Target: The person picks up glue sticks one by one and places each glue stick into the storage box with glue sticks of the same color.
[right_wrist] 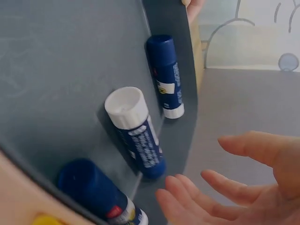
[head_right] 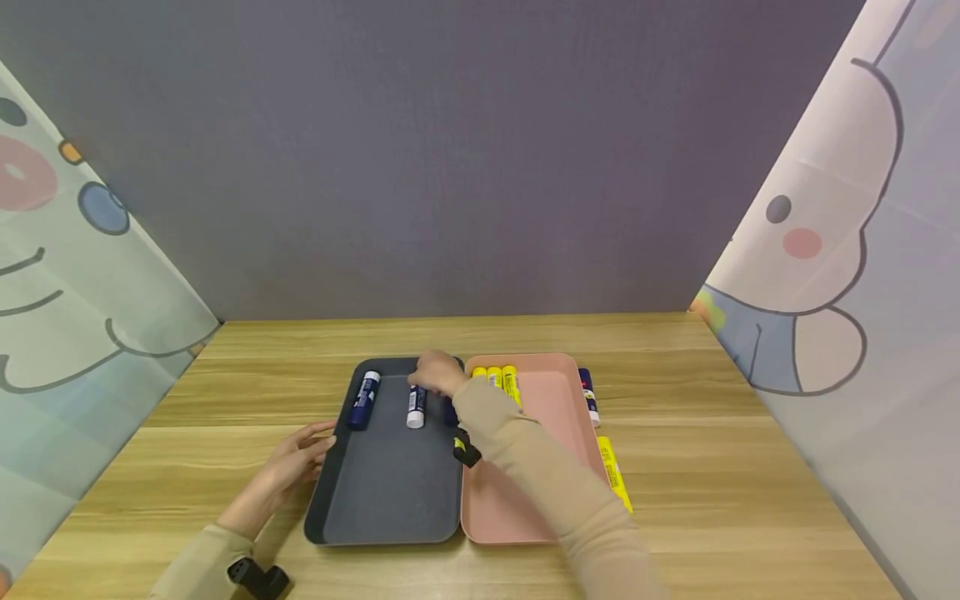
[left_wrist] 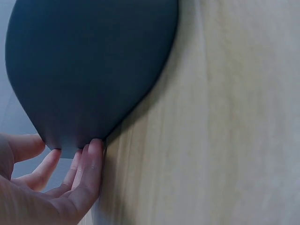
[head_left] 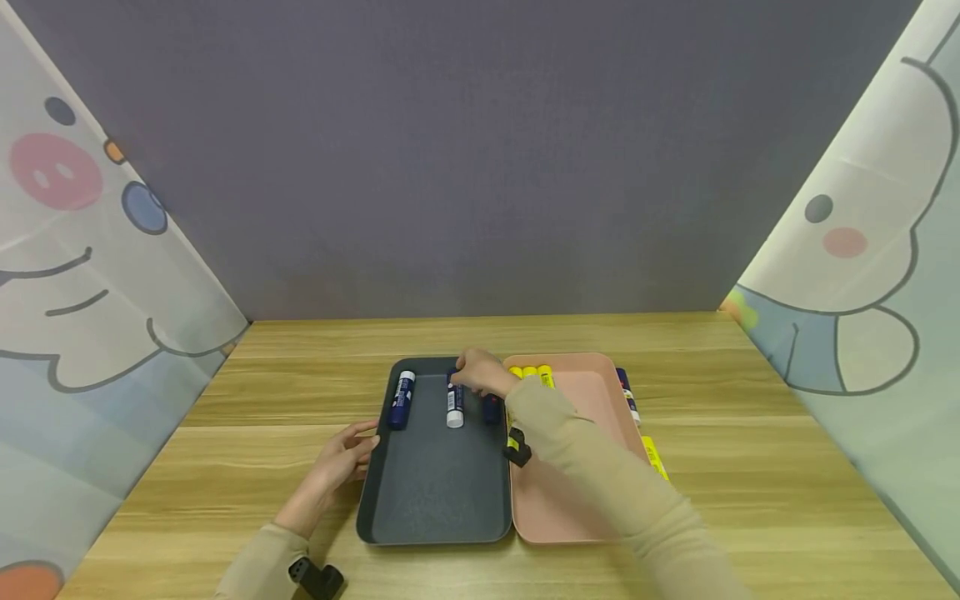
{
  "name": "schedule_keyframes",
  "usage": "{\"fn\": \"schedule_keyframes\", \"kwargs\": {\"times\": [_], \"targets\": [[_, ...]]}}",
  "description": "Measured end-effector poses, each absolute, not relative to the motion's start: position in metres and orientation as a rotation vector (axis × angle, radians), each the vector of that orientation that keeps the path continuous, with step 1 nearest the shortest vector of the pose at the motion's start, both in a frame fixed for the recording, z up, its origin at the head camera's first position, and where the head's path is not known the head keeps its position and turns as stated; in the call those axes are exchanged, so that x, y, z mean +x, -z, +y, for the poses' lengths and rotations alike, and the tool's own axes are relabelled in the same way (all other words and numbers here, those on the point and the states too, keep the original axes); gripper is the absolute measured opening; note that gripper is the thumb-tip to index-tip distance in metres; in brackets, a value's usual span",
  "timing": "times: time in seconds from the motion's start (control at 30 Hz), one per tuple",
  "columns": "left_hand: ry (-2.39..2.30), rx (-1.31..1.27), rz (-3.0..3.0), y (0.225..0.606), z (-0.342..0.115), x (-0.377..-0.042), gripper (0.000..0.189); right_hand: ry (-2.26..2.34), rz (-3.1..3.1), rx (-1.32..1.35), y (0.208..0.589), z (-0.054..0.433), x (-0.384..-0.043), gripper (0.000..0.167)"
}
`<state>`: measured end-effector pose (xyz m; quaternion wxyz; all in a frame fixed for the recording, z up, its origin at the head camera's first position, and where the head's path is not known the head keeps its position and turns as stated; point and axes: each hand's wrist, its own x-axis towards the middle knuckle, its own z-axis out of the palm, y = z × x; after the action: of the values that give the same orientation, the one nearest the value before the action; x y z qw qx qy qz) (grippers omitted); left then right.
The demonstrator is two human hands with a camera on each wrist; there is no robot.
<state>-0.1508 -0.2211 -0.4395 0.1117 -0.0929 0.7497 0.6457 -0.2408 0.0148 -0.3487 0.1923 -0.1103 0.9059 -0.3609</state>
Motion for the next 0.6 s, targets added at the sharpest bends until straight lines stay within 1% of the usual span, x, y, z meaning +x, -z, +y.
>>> {"fn": "schedule_keyframes", "kwargs": {"times": [0.13, 0.23, 0.4, 0.6], "targets": [[-1.897, -0.326, 2.204, 0.441, -0.221, -0.151, 0.059, 0.925, 2.575, -0.389, 0.343, 0.022, -0.238, 0.037], [-1.869, -0.301, 2.236, 0.438, -0.219, -0.150, 0.056, 0.869, 2.613, -0.434, 0.340, 0.029, -0.235, 0.035], [-1.855, -0.256, 2.250, 0.431, -0.216, -0.148, 0.050, 0.839, 2.628, -0.464, 0.334, 0.044, -0.228, 0.036], [-1.845, -0.267, 2.250, 0.431, -0.216, -0.148, 0.049, 0.858, 2.626, -0.478, 0.325, 0.061, -0.219, 0.037]]}}
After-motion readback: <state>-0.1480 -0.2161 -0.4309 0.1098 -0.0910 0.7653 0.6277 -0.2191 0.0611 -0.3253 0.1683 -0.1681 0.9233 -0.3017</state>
